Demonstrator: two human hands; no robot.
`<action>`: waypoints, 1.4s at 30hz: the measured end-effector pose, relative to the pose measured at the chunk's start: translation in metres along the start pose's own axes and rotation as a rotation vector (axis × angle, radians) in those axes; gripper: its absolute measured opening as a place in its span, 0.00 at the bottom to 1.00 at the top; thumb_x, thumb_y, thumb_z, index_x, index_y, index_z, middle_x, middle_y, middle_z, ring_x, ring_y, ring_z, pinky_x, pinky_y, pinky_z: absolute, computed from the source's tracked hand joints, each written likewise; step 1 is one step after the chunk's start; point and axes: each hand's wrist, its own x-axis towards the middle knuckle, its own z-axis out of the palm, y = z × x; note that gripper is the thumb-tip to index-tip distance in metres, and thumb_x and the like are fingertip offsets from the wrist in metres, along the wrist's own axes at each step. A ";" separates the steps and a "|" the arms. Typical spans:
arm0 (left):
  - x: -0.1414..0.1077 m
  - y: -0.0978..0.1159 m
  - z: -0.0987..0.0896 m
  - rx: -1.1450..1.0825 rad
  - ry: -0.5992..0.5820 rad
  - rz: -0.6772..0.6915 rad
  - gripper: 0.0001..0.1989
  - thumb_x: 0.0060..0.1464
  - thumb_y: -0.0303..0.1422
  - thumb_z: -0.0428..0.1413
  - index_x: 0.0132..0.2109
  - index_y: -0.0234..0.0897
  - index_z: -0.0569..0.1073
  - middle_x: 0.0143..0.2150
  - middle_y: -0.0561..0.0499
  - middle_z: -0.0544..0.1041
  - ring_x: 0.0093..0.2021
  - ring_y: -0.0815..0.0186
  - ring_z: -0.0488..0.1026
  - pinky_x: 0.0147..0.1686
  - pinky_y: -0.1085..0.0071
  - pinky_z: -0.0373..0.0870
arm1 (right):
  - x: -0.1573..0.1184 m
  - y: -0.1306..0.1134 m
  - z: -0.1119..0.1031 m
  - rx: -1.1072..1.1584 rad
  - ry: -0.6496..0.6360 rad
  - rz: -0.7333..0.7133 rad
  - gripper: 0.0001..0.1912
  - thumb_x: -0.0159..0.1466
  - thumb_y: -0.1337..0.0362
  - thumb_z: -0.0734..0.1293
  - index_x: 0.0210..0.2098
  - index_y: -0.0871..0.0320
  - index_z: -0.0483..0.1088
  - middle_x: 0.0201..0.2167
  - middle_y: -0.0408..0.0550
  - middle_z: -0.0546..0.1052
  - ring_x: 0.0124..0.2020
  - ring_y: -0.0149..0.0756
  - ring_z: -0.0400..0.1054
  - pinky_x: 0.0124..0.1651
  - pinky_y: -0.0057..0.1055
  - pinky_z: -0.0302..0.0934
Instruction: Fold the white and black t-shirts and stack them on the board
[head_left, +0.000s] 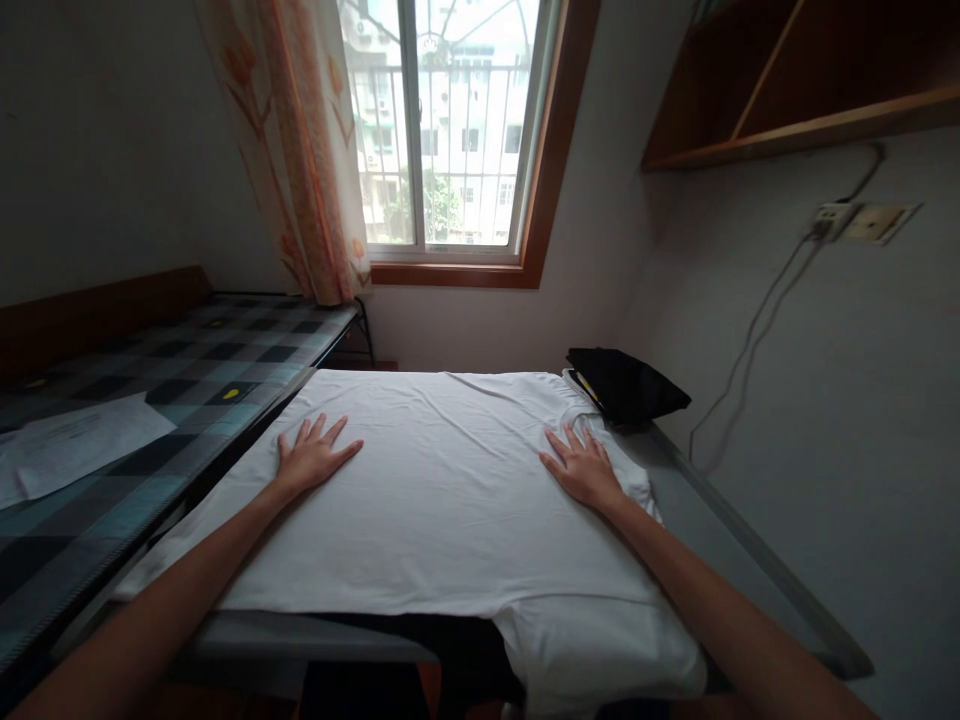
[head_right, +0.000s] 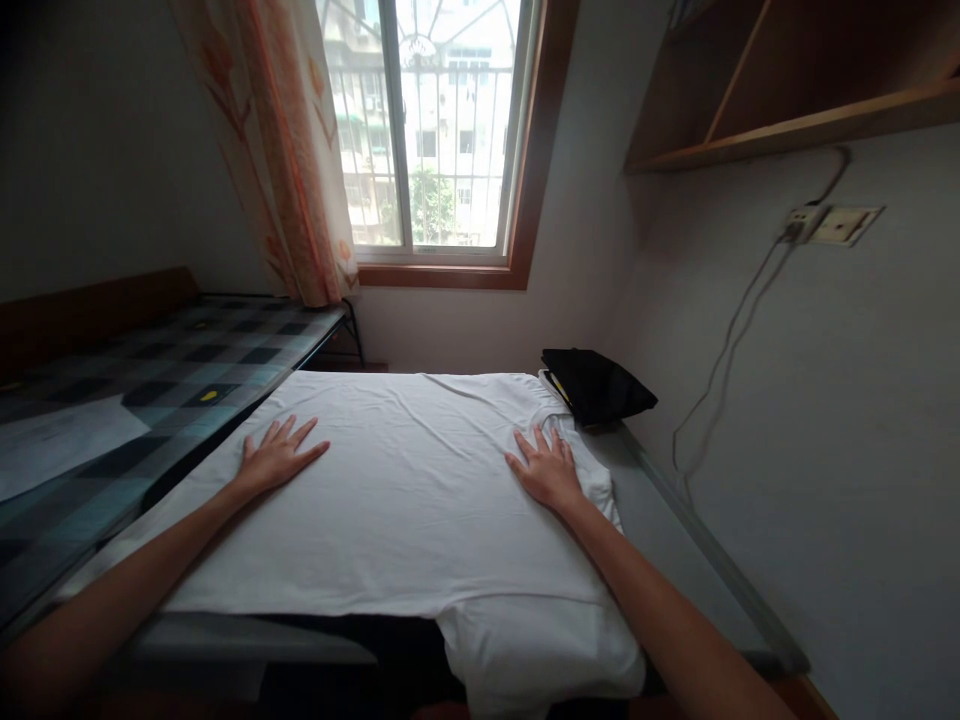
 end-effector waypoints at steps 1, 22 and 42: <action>0.001 -0.001 0.001 -0.004 0.002 0.001 0.40 0.54 0.63 0.39 0.69 0.51 0.54 0.72 0.41 0.49 0.70 0.40 0.44 0.60 0.33 0.39 | 0.000 0.000 0.000 0.000 -0.002 0.003 0.33 0.68 0.43 0.50 0.69 0.47 0.53 0.70 0.51 0.53 0.70 0.56 0.41 0.66 0.51 0.40; -0.006 -0.018 -0.002 -0.004 -0.011 -0.019 0.40 0.55 0.62 0.39 0.69 0.51 0.53 0.72 0.42 0.49 0.70 0.40 0.44 0.59 0.32 0.39 | 0.000 -0.014 -0.001 0.039 -0.027 -0.003 0.34 0.67 0.42 0.49 0.69 0.46 0.50 0.71 0.51 0.50 0.71 0.56 0.38 0.66 0.52 0.39; 0.088 -0.010 0.001 -0.055 -0.006 0.009 0.41 0.54 0.62 0.41 0.69 0.48 0.56 0.72 0.40 0.49 0.70 0.40 0.45 0.60 0.32 0.39 | 0.091 -0.017 0.004 0.038 -0.041 0.000 0.36 0.66 0.39 0.48 0.69 0.44 0.50 0.71 0.49 0.49 0.70 0.56 0.40 0.66 0.53 0.39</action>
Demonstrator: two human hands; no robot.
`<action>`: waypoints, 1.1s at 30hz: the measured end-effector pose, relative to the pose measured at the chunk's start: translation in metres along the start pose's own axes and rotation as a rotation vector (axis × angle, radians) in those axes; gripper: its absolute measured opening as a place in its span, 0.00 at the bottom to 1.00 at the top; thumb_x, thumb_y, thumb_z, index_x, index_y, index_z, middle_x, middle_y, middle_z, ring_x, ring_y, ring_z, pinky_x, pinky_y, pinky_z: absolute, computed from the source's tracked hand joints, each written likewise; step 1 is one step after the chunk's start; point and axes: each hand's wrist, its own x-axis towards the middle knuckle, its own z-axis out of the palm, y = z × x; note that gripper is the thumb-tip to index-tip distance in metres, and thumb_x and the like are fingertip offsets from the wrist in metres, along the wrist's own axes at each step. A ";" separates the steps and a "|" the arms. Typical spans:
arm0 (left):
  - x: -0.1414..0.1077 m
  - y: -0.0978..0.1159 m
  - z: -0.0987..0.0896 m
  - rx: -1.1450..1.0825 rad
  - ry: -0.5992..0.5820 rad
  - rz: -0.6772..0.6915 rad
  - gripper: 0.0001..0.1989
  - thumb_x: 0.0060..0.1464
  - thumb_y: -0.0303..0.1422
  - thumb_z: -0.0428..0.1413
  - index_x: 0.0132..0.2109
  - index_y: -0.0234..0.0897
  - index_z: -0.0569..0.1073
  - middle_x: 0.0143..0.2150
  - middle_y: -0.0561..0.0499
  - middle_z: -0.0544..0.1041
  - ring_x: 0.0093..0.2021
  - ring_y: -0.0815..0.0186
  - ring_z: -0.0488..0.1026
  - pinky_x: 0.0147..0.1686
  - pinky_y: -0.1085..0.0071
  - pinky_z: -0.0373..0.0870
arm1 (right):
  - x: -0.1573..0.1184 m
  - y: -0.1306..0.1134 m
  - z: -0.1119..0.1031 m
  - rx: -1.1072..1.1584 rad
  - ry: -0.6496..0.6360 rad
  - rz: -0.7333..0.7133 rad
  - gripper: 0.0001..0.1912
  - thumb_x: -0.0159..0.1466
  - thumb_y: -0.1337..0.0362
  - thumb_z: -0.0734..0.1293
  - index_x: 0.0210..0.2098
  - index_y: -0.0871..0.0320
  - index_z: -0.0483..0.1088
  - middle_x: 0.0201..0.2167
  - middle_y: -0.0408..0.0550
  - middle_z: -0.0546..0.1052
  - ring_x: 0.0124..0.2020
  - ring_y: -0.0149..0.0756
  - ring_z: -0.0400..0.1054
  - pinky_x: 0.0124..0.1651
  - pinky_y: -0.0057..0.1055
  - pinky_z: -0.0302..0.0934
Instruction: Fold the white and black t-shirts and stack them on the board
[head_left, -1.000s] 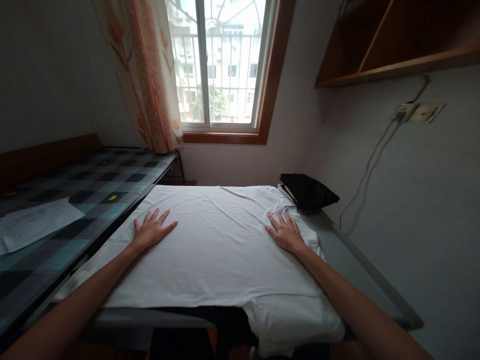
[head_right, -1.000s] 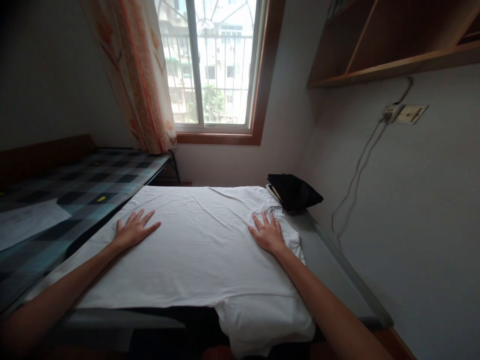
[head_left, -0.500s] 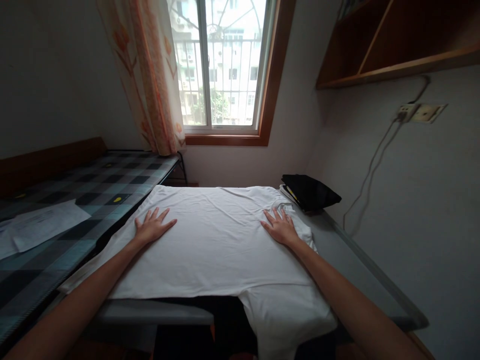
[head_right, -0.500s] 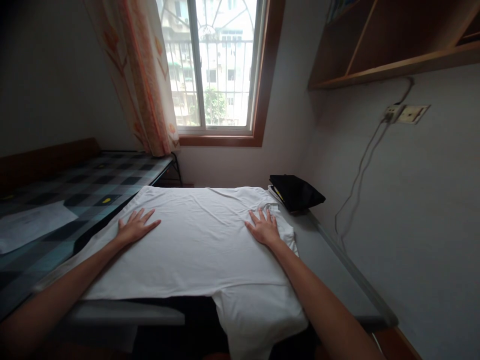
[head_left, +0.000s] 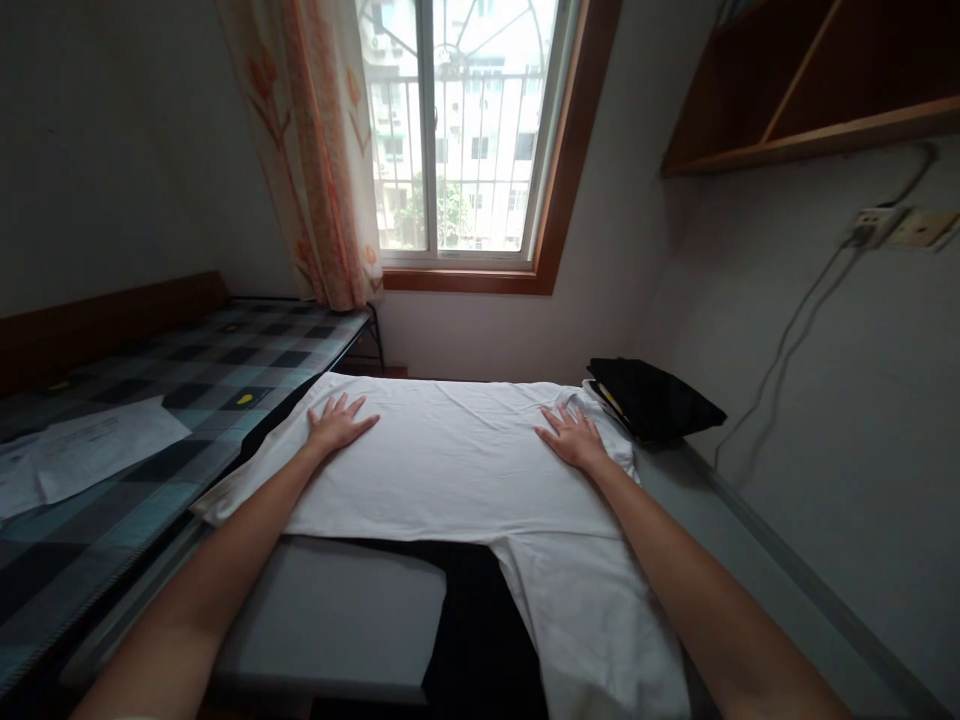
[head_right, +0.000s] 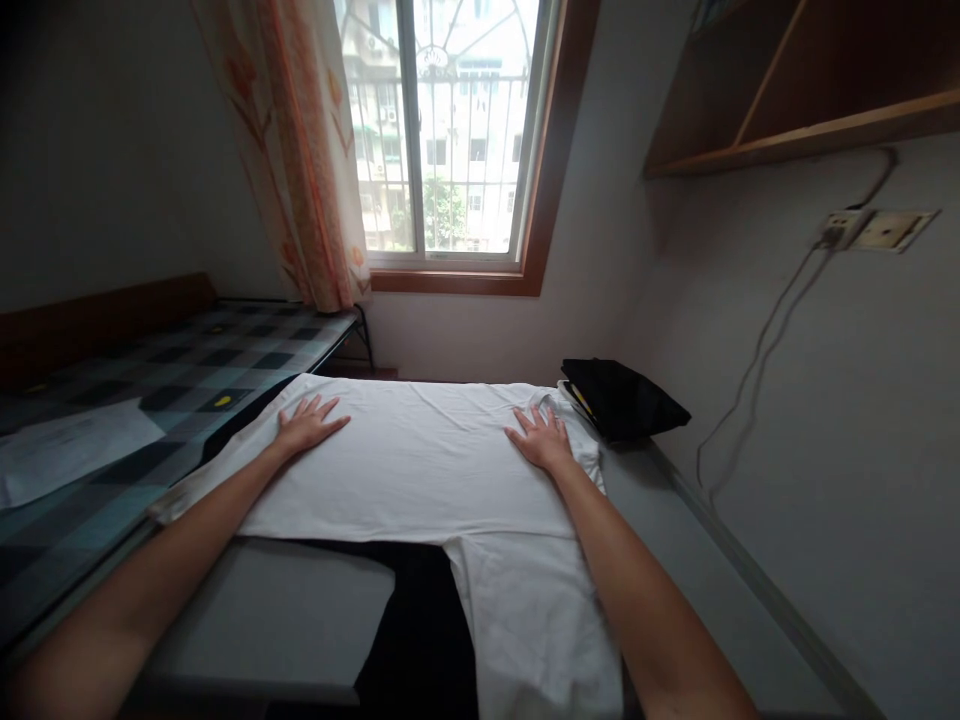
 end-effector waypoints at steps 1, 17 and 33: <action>0.007 0.002 0.000 -0.003 -0.002 0.002 0.41 0.54 0.62 0.41 0.69 0.48 0.57 0.72 0.40 0.49 0.70 0.40 0.45 0.60 0.32 0.39 | 0.005 0.000 0.000 0.002 -0.002 0.006 0.36 0.66 0.40 0.48 0.69 0.44 0.50 0.71 0.49 0.49 0.70 0.56 0.39 0.66 0.53 0.39; -0.001 0.009 0.006 -0.087 0.279 0.204 0.21 0.60 0.39 0.43 0.48 0.36 0.78 0.54 0.45 0.77 0.55 0.58 0.71 0.56 0.66 0.63 | -0.005 0.002 0.009 0.097 0.256 -0.090 0.27 0.68 0.56 0.55 0.61 0.62 0.65 0.63 0.56 0.66 0.65 0.46 0.55 0.67 0.41 0.46; -0.087 0.006 0.001 0.068 0.062 0.116 0.32 0.61 0.52 0.40 0.68 0.47 0.59 0.71 0.48 0.54 0.70 0.44 0.48 0.62 0.38 0.44 | -0.070 0.015 0.007 -0.025 0.056 -0.061 0.34 0.68 0.42 0.51 0.69 0.48 0.53 0.70 0.54 0.51 0.70 0.53 0.41 0.67 0.55 0.37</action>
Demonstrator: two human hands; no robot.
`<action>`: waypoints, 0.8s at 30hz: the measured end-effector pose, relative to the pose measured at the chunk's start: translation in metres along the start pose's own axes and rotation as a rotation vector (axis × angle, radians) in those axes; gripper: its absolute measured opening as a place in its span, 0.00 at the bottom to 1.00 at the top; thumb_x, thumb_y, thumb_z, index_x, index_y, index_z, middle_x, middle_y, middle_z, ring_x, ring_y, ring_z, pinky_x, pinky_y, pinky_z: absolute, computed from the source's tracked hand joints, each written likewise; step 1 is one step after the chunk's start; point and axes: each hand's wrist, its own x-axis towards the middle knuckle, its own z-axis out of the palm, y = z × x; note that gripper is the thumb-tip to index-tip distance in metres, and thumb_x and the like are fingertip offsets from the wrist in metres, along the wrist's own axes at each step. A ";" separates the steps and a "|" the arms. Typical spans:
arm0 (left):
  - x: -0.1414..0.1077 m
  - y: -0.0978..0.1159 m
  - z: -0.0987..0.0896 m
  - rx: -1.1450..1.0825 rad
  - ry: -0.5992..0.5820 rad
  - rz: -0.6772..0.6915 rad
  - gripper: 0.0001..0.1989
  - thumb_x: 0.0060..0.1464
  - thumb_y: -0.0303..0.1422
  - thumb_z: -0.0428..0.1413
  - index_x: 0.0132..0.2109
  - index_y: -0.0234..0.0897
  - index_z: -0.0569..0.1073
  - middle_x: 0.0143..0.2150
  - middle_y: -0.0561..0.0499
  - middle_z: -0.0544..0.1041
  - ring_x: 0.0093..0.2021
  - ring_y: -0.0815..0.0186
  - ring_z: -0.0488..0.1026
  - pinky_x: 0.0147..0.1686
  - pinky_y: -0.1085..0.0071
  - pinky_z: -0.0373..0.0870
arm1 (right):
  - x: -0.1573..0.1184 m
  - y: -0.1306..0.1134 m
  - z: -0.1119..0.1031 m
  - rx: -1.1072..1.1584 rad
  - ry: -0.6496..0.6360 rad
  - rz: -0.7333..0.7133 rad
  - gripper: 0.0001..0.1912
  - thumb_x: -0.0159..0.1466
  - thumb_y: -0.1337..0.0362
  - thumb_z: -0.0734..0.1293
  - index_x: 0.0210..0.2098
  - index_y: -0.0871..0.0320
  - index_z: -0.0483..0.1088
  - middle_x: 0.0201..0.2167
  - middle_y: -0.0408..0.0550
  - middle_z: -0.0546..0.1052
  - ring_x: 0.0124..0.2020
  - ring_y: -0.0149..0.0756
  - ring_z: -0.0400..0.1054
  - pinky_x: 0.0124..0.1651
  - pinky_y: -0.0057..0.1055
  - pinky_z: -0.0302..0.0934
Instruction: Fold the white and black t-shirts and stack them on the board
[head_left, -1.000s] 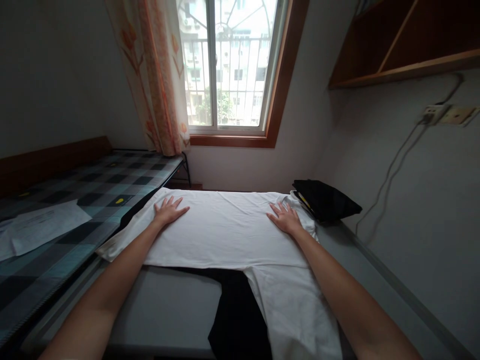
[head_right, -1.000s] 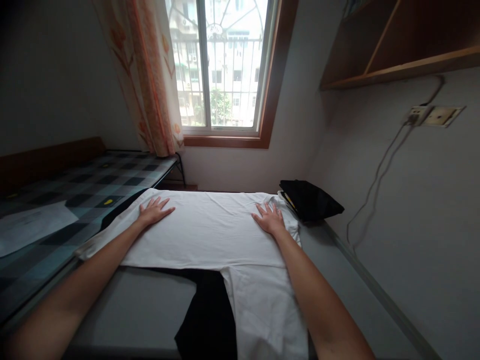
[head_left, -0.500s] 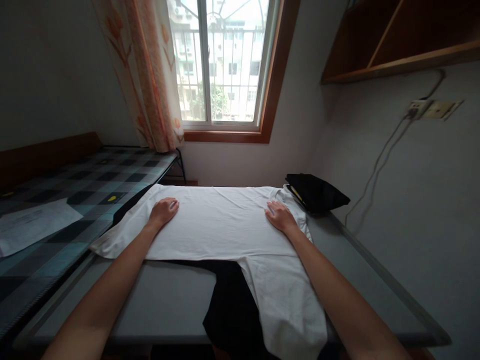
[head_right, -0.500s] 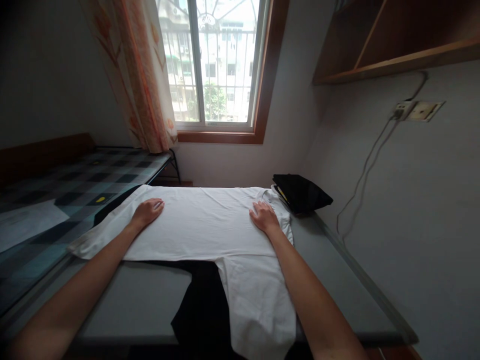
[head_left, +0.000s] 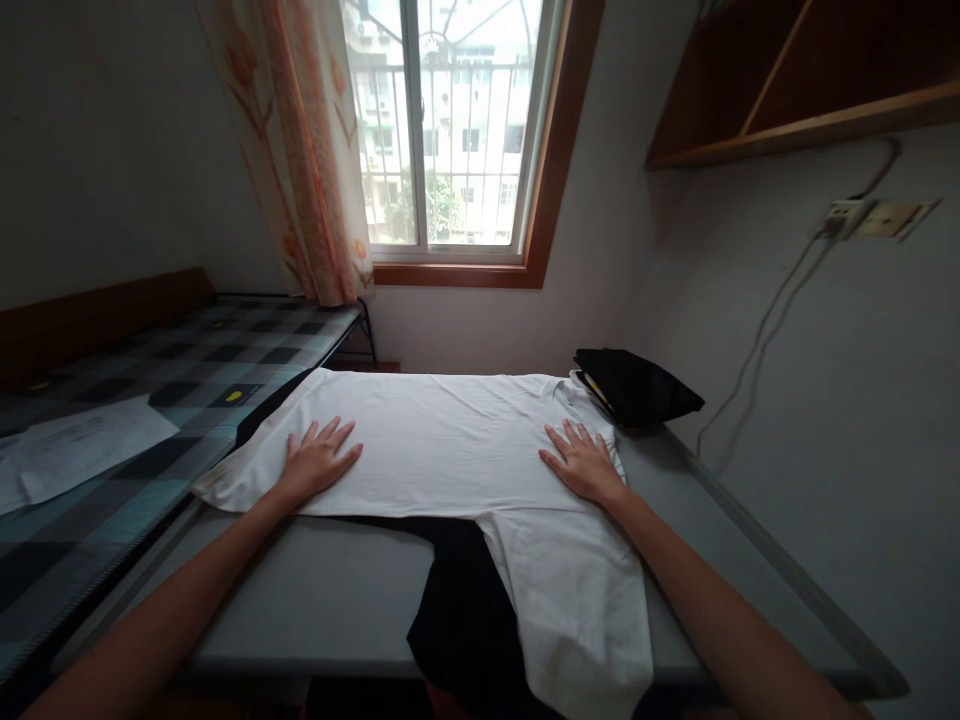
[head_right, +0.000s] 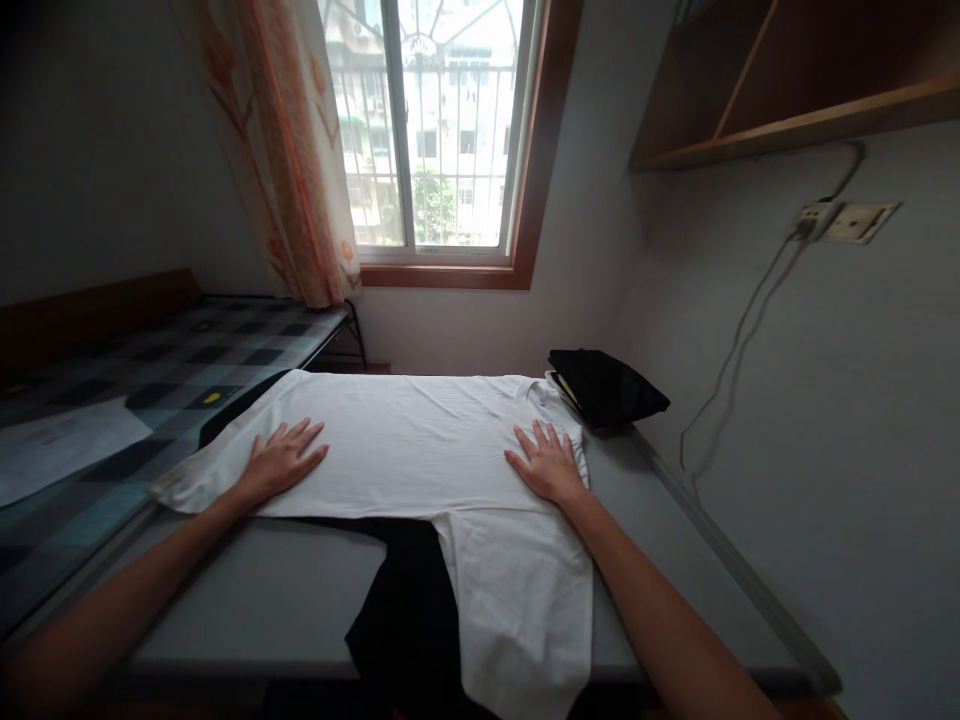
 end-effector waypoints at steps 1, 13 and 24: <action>-0.007 -0.003 -0.002 -0.014 -0.039 -0.010 0.34 0.60 0.54 0.40 0.68 0.48 0.57 0.72 0.49 0.52 0.70 0.41 0.46 0.61 0.35 0.43 | 0.000 -0.001 0.001 -0.002 0.000 -0.001 0.34 0.68 0.42 0.51 0.69 0.47 0.53 0.70 0.53 0.51 0.70 0.53 0.41 0.67 0.55 0.37; 0.012 -0.014 -0.003 -0.019 -0.092 -0.126 0.38 0.57 0.60 0.37 0.70 0.52 0.51 0.73 0.51 0.46 0.70 0.37 0.41 0.57 0.26 0.36 | 0.062 -0.009 0.001 0.039 -0.030 -0.053 0.34 0.67 0.41 0.50 0.69 0.45 0.51 0.71 0.52 0.49 0.70 0.52 0.40 0.67 0.54 0.38; 0.070 -0.020 0.002 -0.034 -0.084 -0.126 0.39 0.55 0.61 0.38 0.70 0.51 0.54 0.73 0.49 0.48 0.70 0.36 0.42 0.58 0.28 0.38 | 0.115 -0.014 0.002 0.052 -0.017 0.006 0.36 0.66 0.39 0.51 0.68 0.47 0.55 0.71 0.52 0.50 0.70 0.54 0.41 0.67 0.53 0.38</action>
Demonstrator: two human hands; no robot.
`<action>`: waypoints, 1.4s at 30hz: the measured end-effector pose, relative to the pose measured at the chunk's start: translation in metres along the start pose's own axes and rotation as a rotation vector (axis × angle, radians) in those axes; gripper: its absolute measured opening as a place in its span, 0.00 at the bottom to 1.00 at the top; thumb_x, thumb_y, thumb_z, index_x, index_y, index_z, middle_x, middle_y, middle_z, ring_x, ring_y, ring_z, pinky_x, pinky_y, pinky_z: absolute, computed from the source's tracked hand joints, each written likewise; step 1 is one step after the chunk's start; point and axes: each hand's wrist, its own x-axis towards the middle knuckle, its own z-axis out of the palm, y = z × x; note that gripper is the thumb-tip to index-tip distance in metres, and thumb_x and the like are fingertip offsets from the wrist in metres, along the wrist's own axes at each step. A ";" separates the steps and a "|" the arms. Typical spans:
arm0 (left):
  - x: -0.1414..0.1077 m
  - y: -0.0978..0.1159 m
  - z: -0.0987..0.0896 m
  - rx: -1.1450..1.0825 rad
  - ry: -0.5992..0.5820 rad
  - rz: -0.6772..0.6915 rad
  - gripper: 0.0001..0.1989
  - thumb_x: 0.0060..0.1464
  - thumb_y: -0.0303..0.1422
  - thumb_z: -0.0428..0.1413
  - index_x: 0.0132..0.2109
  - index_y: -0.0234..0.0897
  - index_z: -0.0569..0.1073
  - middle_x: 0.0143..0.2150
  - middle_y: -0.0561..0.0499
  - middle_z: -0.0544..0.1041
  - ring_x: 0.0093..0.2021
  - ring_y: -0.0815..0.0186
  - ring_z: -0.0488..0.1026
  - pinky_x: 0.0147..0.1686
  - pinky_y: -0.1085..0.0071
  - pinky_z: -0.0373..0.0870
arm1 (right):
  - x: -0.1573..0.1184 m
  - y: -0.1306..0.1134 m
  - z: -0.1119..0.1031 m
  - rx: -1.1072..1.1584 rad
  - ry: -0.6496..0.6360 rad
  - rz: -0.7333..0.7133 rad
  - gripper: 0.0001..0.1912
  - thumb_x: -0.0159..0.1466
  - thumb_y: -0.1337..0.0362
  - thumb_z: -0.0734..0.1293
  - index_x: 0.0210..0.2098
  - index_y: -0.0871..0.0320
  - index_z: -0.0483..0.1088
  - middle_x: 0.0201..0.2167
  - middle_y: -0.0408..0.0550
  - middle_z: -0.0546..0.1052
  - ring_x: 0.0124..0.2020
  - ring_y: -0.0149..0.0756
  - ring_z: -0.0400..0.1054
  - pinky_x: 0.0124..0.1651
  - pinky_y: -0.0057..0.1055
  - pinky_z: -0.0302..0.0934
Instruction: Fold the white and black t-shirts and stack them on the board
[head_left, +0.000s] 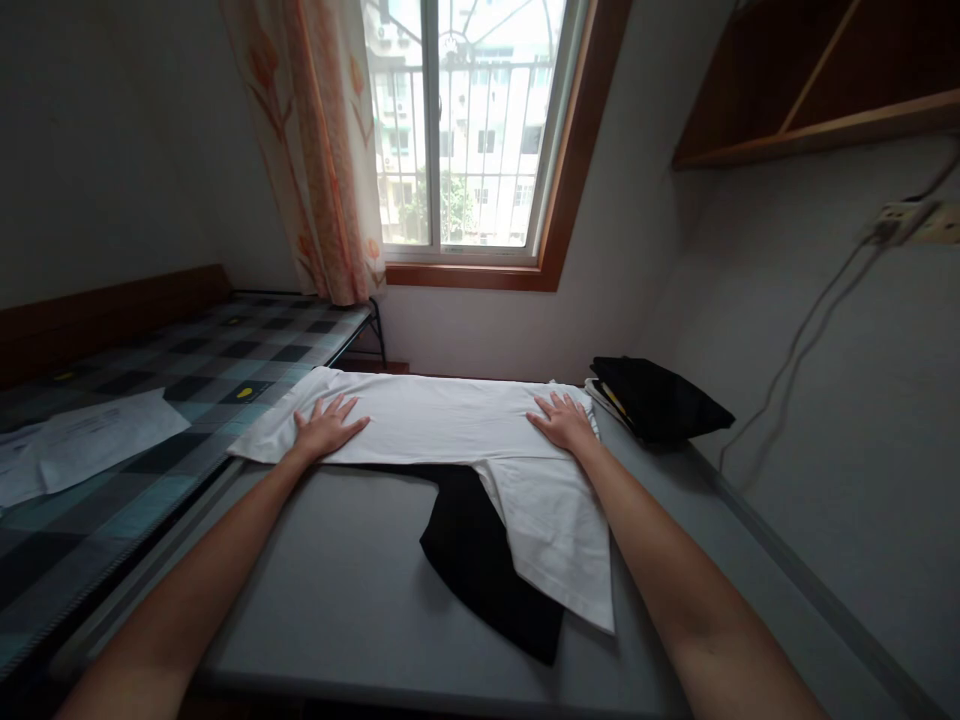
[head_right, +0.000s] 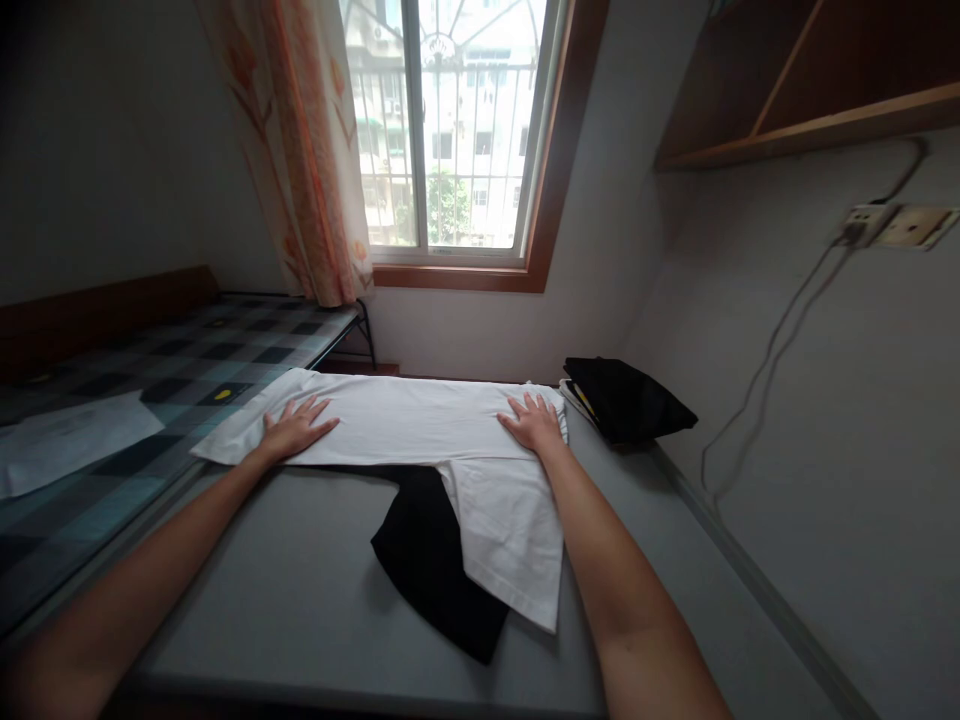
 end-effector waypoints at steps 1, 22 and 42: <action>0.001 0.000 0.000 -0.004 0.004 0.001 0.39 0.56 0.61 0.39 0.69 0.51 0.54 0.73 0.49 0.48 0.70 0.37 0.42 0.58 0.28 0.38 | -0.002 -0.001 0.000 0.002 0.018 0.009 0.35 0.67 0.40 0.51 0.67 0.49 0.56 0.70 0.53 0.51 0.70 0.53 0.42 0.67 0.52 0.39; -0.017 0.036 0.006 -0.034 0.052 0.195 0.33 0.60 0.53 0.42 0.67 0.45 0.59 0.72 0.45 0.53 0.70 0.45 0.47 0.63 0.38 0.43 | -0.060 -0.019 0.002 0.012 0.011 0.027 0.36 0.68 0.44 0.51 0.69 0.56 0.53 0.70 0.56 0.51 0.70 0.54 0.42 0.67 0.51 0.40; -0.034 0.124 0.002 -0.568 0.152 0.852 0.12 0.60 0.38 0.53 0.43 0.39 0.78 0.46 0.46 0.78 0.49 0.62 0.73 0.54 0.64 0.67 | -0.052 -0.002 0.011 0.273 0.281 -0.141 0.19 0.66 0.60 0.58 0.49 0.57 0.75 0.56 0.53 0.73 0.59 0.40 0.64 0.62 0.36 0.55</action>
